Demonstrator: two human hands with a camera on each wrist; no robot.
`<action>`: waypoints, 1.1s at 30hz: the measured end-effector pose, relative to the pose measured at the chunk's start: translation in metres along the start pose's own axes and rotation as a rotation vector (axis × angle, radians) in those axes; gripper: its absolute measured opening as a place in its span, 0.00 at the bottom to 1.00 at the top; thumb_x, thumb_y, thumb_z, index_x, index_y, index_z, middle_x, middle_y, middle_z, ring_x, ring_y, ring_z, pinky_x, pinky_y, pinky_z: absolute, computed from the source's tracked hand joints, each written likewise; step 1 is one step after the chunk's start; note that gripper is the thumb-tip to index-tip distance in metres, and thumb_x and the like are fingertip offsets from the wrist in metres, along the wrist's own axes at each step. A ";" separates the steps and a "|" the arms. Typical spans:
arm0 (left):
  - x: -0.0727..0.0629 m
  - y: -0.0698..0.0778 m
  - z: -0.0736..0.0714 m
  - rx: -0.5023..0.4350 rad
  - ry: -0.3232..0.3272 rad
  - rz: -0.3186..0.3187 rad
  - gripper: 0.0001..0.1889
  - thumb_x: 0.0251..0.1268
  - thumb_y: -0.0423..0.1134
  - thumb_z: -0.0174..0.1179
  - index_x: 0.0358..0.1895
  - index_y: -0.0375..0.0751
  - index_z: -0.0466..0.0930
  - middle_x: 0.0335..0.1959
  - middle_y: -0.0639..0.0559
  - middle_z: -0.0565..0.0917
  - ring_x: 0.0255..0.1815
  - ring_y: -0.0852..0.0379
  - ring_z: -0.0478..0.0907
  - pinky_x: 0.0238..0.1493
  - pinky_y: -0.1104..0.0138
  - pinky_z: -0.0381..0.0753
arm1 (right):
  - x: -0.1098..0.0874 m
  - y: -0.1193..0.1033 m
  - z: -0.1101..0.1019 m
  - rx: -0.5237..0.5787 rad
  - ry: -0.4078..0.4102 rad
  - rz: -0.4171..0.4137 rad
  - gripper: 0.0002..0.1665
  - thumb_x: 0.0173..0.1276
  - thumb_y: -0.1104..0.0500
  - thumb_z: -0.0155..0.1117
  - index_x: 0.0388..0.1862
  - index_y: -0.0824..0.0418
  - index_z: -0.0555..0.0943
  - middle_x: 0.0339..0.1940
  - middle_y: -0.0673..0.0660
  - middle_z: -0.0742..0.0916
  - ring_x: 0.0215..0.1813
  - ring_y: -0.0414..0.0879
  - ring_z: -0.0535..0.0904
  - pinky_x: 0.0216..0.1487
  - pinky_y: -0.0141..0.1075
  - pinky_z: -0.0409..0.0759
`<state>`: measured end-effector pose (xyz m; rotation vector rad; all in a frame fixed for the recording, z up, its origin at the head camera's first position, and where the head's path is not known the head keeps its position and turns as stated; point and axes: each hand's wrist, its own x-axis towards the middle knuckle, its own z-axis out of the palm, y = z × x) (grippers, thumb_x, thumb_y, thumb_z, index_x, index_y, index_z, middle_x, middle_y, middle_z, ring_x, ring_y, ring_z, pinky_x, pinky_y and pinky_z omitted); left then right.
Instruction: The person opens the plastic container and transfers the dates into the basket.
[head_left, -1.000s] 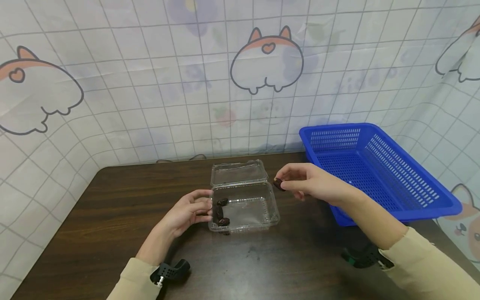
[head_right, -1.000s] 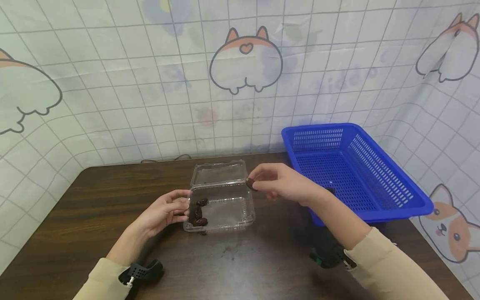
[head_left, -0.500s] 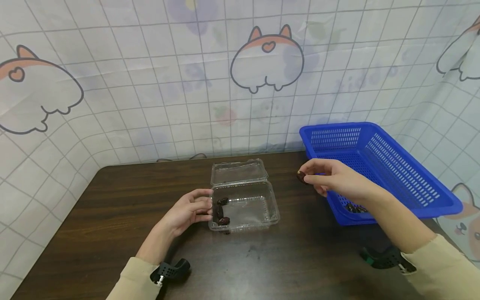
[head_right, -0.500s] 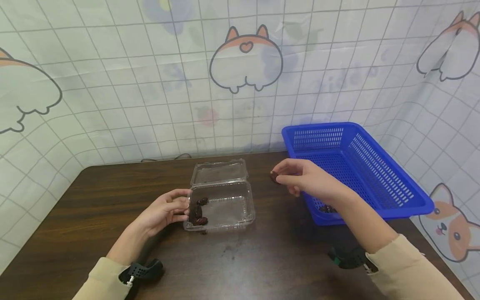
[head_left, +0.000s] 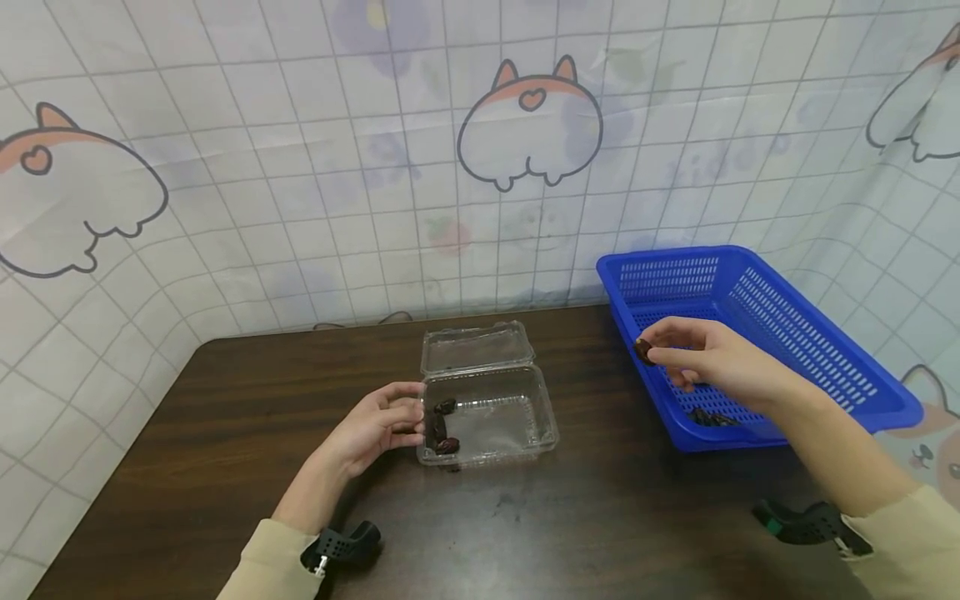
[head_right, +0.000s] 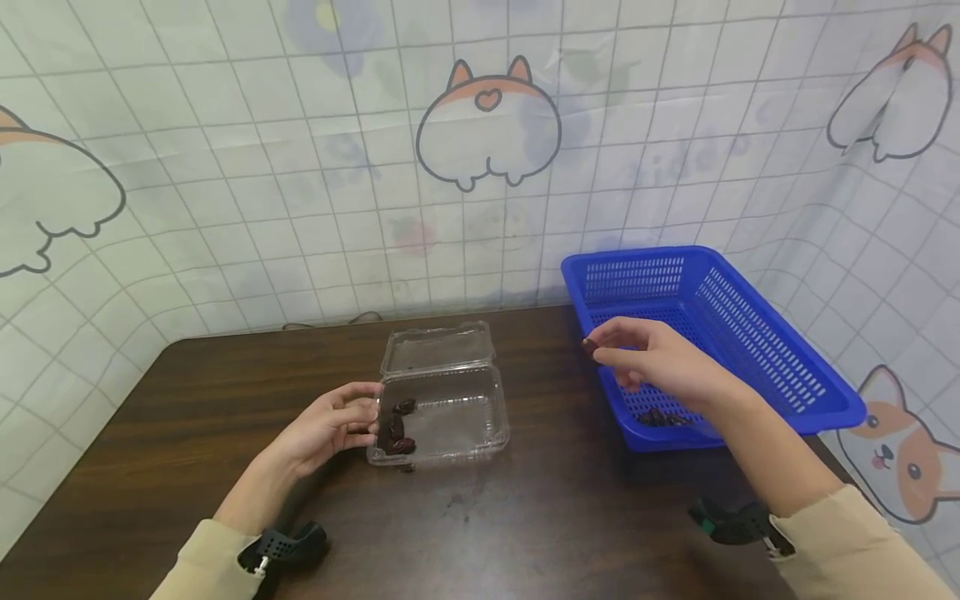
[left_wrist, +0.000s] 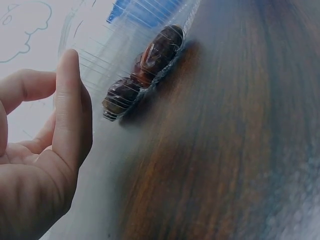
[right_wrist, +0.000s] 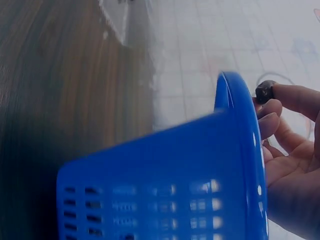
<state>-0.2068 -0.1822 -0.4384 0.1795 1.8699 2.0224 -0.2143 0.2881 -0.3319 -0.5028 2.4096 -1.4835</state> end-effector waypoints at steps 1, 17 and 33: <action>0.000 0.000 0.000 0.002 -0.002 0.002 0.29 0.76 0.30 0.57 0.74 0.29 0.58 0.38 0.50 0.80 0.35 0.57 0.82 0.46 0.62 0.87 | -0.001 0.001 -0.002 0.000 0.004 0.003 0.23 0.80 0.53 0.61 0.65 0.65 0.74 0.38 0.65 0.77 0.32 0.51 0.75 0.35 0.41 0.81; -0.001 0.002 0.000 -0.020 -0.005 0.003 0.29 0.76 0.28 0.56 0.74 0.28 0.58 0.39 0.50 0.80 0.35 0.58 0.82 0.45 0.63 0.87 | -0.020 0.024 -0.032 -0.049 0.081 0.038 0.24 0.82 0.53 0.57 0.66 0.67 0.72 0.43 0.61 0.80 0.34 0.53 0.77 0.32 0.39 0.79; -0.001 0.002 0.000 -0.007 -0.004 0.005 0.29 0.76 0.30 0.57 0.75 0.28 0.58 0.39 0.50 0.80 0.35 0.57 0.82 0.45 0.63 0.87 | -0.028 0.036 -0.039 -0.080 0.067 0.094 0.27 0.82 0.50 0.57 0.68 0.67 0.70 0.43 0.65 0.80 0.36 0.56 0.77 0.33 0.42 0.80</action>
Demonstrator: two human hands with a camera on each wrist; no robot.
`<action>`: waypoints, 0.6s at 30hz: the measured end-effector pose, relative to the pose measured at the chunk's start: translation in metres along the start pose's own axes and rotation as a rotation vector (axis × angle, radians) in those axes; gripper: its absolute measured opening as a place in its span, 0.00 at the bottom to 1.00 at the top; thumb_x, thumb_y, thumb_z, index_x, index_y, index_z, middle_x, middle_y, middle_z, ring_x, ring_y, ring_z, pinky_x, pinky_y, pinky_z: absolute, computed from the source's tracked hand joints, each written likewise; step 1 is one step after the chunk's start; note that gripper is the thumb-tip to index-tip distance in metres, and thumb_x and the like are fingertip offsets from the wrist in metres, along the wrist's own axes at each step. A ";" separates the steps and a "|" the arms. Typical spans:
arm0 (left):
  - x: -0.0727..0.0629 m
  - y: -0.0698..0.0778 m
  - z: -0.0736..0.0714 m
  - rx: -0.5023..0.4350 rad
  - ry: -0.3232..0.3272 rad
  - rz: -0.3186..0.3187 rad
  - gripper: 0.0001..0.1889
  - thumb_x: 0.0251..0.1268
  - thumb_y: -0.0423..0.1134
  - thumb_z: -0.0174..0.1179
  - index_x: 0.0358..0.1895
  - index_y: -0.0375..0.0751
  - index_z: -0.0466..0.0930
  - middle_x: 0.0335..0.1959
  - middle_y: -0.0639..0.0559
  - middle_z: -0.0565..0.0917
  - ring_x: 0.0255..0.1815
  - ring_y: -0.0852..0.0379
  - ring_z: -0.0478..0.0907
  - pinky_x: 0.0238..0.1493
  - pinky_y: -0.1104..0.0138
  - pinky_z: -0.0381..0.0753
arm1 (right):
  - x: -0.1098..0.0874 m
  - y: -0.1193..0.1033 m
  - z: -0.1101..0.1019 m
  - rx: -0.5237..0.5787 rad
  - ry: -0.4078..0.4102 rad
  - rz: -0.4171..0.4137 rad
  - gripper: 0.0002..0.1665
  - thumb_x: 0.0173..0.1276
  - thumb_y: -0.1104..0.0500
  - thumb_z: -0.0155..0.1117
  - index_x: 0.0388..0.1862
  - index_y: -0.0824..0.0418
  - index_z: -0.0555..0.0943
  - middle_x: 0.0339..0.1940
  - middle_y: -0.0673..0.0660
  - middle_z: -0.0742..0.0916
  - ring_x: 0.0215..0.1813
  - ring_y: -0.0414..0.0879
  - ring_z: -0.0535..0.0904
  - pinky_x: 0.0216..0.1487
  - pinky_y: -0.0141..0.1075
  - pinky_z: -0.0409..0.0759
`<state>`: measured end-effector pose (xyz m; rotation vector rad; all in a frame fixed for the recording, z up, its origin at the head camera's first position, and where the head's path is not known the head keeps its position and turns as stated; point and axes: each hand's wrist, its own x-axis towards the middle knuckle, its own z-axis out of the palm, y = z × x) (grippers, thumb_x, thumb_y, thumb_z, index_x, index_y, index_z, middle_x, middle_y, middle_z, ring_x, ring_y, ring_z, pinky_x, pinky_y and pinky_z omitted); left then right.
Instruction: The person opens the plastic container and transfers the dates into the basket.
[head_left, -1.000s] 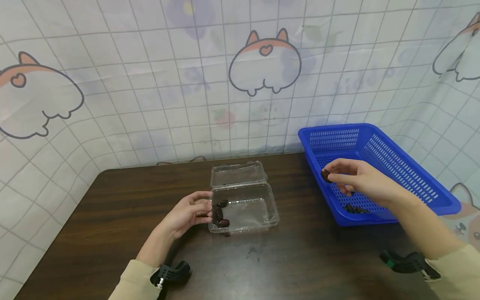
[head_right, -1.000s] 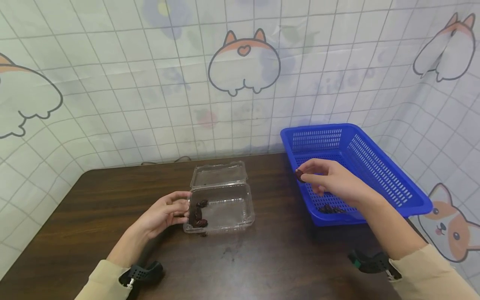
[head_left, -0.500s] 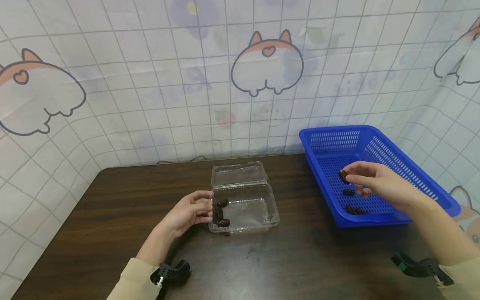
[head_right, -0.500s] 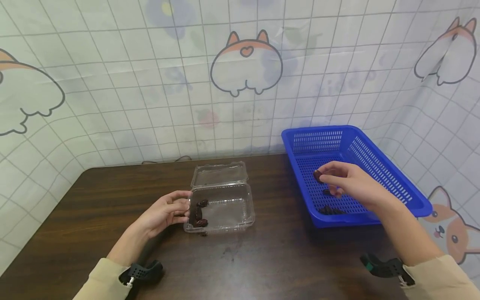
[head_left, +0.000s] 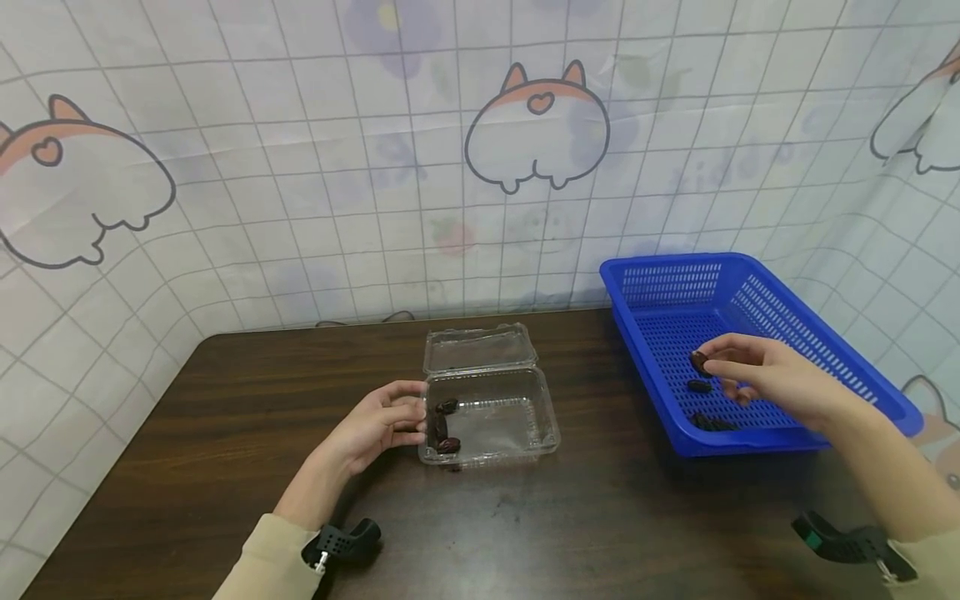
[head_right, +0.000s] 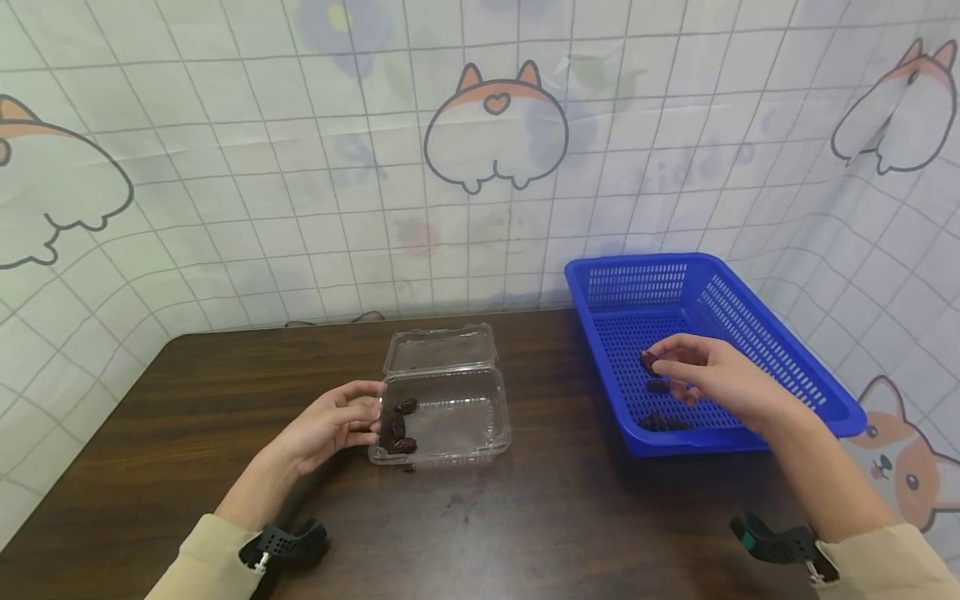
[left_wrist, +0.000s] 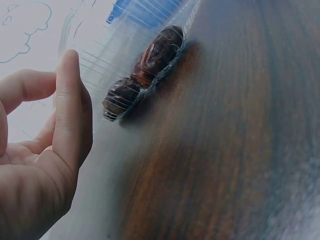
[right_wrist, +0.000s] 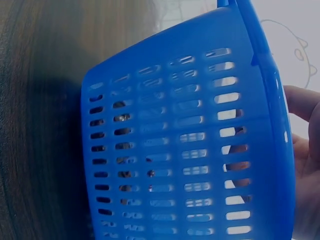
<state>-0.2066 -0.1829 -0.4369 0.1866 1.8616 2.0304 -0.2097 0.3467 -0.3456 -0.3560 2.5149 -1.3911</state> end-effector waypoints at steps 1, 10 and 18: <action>0.000 0.000 0.000 -0.001 0.003 -0.002 0.29 0.76 0.30 0.57 0.75 0.28 0.58 0.38 0.51 0.80 0.35 0.57 0.82 0.45 0.63 0.87 | 0.000 0.001 0.000 -0.005 -0.002 -0.001 0.27 0.82 0.50 0.57 0.68 0.67 0.71 0.43 0.64 0.80 0.35 0.56 0.77 0.33 0.42 0.79; 0.002 -0.001 0.000 -0.014 0.008 -0.005 0.29 0.76 0.28 0.57 0.74 0.30 0.59 0.39 0.50 0.80 0.35 0.57 0.82 0.45 0.62 0.87 | 0.001 0.009 0.002 -0.008 -0.033 -0.029 0.22 0.82 0.53 0.57 0.65 0.66 0.73 0.38 0.62 0.80 0.31 0.51 0.75 0.31 0.43 0.77; 0.003 -0.003 0.000 -0.031 0.013 -0.008 0.28 0.75 0.28 0.58 0.74 0.30 0.60 0.39 0.51 0.80 0.35 0.57 0.82 0.44 0.62 0.87 | 0.004 0.002 0.009 -0.014 -0.031 -0.040 0.23 0.82 0.51 0.57 0.65 0.66 0.73 0.42 0.67 0.80 0.36 0.57 0.78 0.32 0.41 0.81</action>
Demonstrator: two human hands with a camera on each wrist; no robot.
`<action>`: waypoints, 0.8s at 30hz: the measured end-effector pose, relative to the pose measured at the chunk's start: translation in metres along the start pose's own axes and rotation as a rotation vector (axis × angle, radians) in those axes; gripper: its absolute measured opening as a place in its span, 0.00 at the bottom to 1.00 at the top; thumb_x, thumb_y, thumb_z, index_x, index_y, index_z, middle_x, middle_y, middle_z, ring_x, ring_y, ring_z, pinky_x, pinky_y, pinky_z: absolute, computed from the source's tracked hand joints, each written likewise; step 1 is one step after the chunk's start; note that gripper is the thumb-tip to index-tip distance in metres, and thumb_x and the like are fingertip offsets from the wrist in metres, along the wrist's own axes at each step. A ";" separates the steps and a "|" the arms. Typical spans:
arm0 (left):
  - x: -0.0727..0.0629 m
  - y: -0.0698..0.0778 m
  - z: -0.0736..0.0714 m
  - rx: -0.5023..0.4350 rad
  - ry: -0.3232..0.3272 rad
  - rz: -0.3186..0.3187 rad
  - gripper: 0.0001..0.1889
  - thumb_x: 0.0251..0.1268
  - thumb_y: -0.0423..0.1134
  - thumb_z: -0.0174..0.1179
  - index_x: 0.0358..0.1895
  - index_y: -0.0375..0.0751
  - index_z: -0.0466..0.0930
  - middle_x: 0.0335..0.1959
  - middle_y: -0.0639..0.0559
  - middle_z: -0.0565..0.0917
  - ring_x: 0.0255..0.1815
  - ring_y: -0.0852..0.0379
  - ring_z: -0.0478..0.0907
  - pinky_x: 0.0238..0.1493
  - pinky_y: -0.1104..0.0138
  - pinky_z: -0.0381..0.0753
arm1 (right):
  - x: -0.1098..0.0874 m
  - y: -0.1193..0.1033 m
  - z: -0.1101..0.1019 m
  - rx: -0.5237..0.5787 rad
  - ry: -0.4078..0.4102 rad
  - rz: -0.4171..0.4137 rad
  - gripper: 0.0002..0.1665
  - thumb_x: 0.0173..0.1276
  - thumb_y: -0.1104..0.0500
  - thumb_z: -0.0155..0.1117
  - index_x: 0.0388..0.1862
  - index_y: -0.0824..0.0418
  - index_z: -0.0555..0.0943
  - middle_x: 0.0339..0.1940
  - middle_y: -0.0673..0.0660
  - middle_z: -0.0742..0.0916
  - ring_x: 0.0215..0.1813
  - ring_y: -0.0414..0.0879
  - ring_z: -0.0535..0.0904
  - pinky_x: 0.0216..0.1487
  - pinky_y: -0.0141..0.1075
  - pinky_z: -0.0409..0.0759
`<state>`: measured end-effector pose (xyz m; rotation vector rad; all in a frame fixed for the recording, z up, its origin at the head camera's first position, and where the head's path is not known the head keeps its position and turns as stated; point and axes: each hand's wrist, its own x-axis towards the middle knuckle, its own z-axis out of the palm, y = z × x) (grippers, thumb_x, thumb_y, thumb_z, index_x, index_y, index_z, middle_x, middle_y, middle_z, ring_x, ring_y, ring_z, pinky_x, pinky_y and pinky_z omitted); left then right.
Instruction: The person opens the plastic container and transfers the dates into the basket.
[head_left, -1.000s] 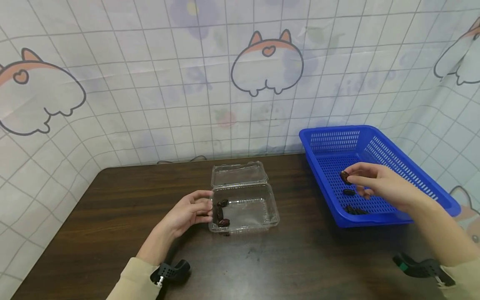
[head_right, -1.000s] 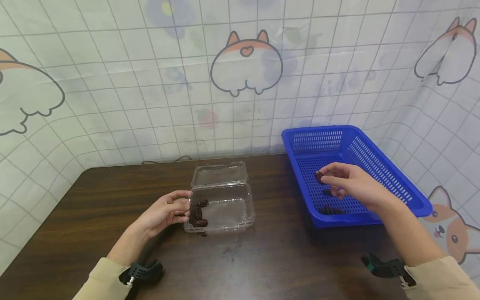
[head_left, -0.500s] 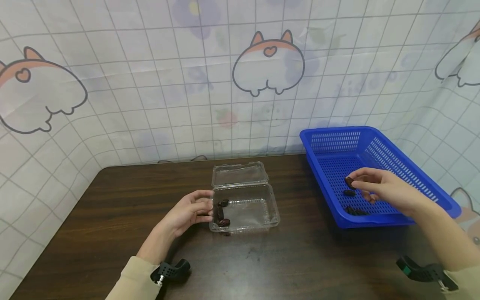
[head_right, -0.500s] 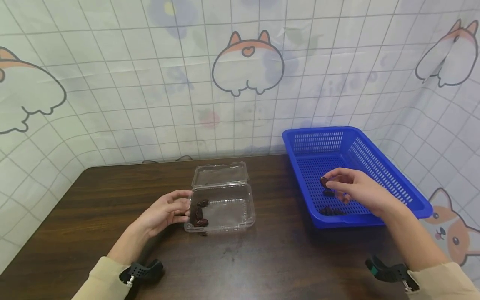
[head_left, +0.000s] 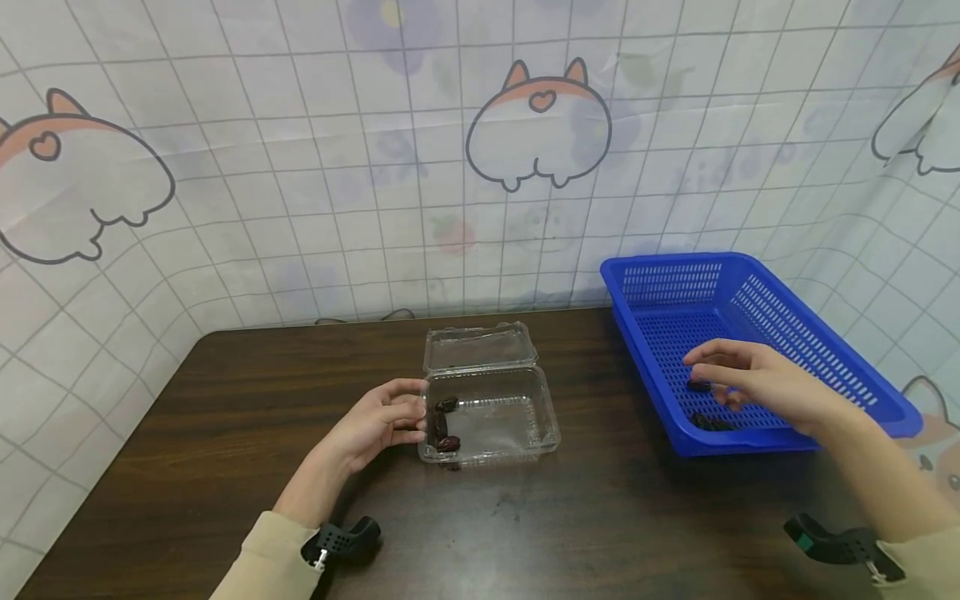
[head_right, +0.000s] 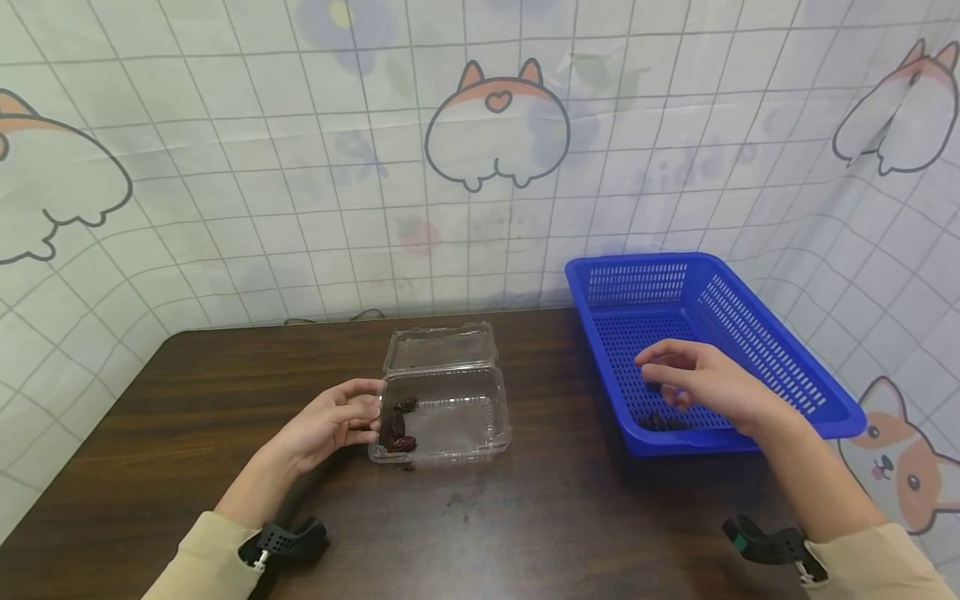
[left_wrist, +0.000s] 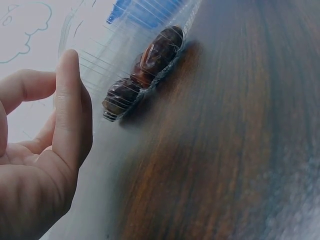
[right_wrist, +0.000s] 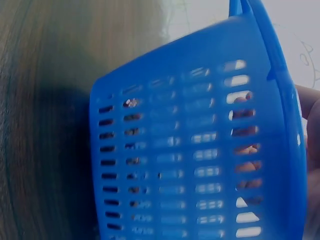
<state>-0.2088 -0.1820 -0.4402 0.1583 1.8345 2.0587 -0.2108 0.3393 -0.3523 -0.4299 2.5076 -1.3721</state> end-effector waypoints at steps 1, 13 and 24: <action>0.000 0.000 0.000 -0.001 -0.001 0.001 0.28 0.75 0.28 0.58 0.74 0.30 0.60 0.39 0.51 0.80 0.35 0.57 0.82 0.44 0.62 0.87 | 0.000 -0.002 0.001 0.000 -0.001 -0.003 0.23 0.82 0.51 0.57 0.65 0.66 0.73 0.42 0.67 0.80 0.36 0.57 0.78 0.33 0.41 0.81; 0.000 0.000 0.000 0.001 -0.002 0.002 0.28 0.75 0.28 0.57 0.73 0.30 0.60 0.38 0.50 0.80 0.35 0.57 0.81 0.44 0.62 0.87 | 0.011 -0.034 0.019 -0.001 -0.009 -0.072 0.22 0.81 0.52 0.59 0.63 0.66 0.75 0.49 0.67 0.81 0.36 0.57 0.78 0.34 0.40 0.82; -0.001 0.000 0.001 -0.002 -0.006 0.004 0.28 0.75 0.28 0.57 0.74 0.30 0.59 0.38 0.50 0.80 0.35 0.57 0.81 0.45 0.62 0.87 | 0.026 -0.048 0.038 0.047 -0.070 -0.064 0.21 0.80 0.52 0.60 0.62 0.64 0.77 0.52 0.66 0.82 0.34 0.52 0.77 0.33 0.41 0.83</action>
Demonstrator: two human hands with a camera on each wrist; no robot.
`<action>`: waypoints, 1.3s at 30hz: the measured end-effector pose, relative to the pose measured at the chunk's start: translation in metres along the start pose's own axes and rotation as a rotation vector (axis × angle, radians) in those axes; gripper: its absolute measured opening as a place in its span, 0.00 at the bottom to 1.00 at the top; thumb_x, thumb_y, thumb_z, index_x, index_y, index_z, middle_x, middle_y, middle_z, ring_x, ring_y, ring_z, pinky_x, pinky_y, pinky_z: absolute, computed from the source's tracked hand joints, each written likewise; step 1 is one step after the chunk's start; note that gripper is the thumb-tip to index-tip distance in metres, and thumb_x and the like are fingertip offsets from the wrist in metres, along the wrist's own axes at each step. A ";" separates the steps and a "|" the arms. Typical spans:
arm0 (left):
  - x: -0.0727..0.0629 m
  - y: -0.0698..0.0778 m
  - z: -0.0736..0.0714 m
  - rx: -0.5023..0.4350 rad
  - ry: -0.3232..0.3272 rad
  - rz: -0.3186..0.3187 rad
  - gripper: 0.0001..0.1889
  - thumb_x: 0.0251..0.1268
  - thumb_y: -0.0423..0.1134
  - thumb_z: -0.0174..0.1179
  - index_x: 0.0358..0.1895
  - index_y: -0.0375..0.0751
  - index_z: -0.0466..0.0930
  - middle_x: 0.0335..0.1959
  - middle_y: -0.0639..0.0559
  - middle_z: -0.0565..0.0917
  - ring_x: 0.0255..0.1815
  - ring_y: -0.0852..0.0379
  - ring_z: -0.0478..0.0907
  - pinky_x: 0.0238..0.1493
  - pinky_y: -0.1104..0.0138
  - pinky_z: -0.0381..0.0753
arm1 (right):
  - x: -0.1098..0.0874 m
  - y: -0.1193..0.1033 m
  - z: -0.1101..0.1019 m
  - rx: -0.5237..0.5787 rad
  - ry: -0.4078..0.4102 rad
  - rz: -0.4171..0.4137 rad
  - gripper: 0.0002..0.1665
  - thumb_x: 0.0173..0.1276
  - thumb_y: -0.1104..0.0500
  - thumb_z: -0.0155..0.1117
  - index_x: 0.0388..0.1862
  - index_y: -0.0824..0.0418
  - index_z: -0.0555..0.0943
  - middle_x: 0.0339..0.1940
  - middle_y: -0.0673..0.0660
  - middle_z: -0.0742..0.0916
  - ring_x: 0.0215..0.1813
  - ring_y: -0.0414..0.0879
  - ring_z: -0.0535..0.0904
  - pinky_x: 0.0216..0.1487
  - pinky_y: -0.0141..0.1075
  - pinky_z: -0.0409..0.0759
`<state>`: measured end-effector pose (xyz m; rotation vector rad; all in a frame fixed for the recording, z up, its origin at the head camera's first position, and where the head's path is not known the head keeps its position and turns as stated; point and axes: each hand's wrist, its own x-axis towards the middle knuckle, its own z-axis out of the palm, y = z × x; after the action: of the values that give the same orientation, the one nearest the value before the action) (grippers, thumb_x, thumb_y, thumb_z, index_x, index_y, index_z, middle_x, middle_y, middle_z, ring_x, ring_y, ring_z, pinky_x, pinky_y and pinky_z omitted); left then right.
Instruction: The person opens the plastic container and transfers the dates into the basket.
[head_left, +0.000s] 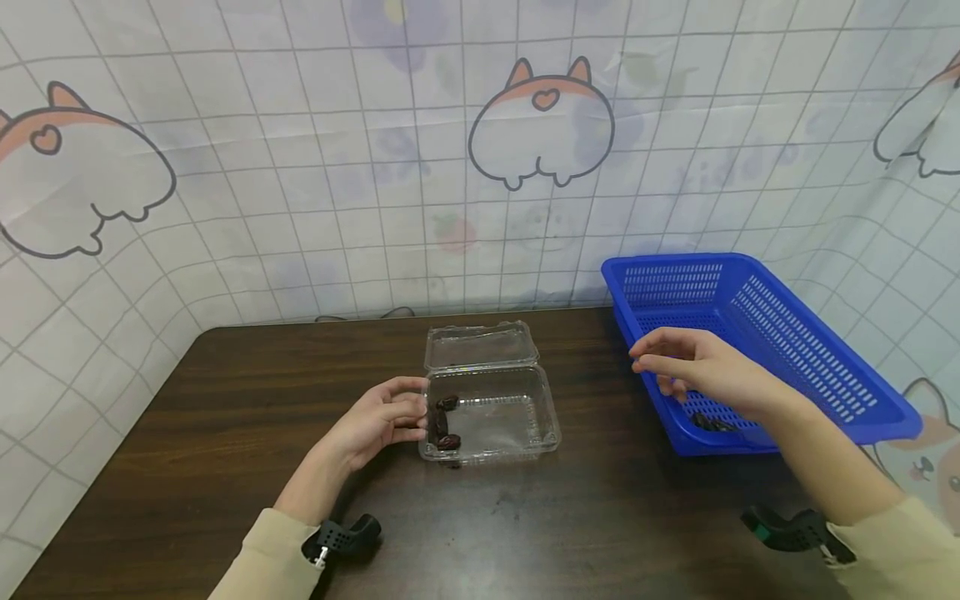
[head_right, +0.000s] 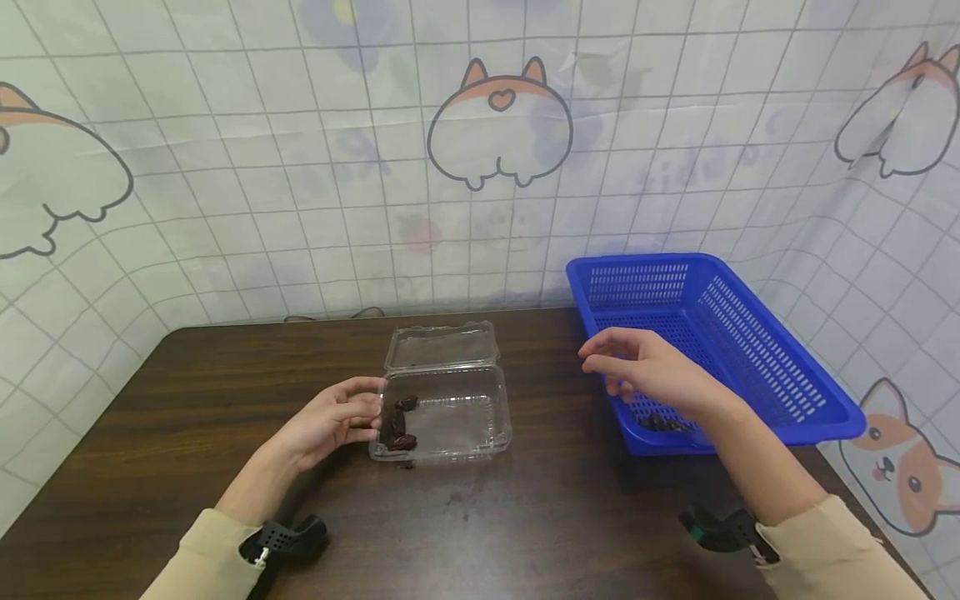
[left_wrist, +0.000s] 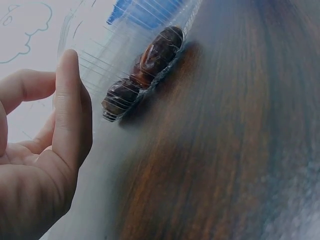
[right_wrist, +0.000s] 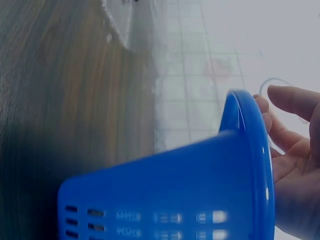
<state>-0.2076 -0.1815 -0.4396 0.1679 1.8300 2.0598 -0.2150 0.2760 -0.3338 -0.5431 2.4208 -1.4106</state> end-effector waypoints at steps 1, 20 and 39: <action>0.000 0.000 0.000 0.002 -0.002 0.001 0.28 0.75 0.28 0.57 0.74 0.29 0.59 0.38 0.50 0.80 0.35 0.57 0.81 0.45 0.62 0.87 | 0.001 -0.001 0.002 0.000 -0.003 0.002 0.21 0.80 0.51 0.60 0.62 0.64 0.77 0.53 0.65 0.82 0.34 0.52 0.77 0.33 0.41 0.83; 0.002 0.000 0.000 0.002 0.007 -0.004 0.28 0.75 0.28 0.57 0.74 0.30 0.59 0.37 0.50 0.80 0.35 0.57 0.82 0.44 0.63 0.87 | 0.036 -0.019 0.047 0.025 -0.162 -0.020 0.21 0.81 0.51 0.59 0.67 0.58 0.78 0.56 0.59 0.86 0.31 0.52 0.79 0.32 0.43 0.85; 0.000 0.001 0.000 0.009 -0.002 0.001 0.28 0.75 0.28 0.57 0.73 0.28 0.59 0.37 0.51 0.80 0.35 0.57 0.81 0.44 0.63 0.87 | 0.075 -0.027 0.102 0.030 -0.340 -0.012 0.24 0.80 0.53 0.60 0.69 0.61 0.77 0.36 0.65 0.85 0.25 0.48 0.79 0.33 0.54 0.84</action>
<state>-0.2083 -0.1816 -0.4387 0.1728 1.8385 2.0514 -0.2339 0.1515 -0.3635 -0.7253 2.1272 -1.2416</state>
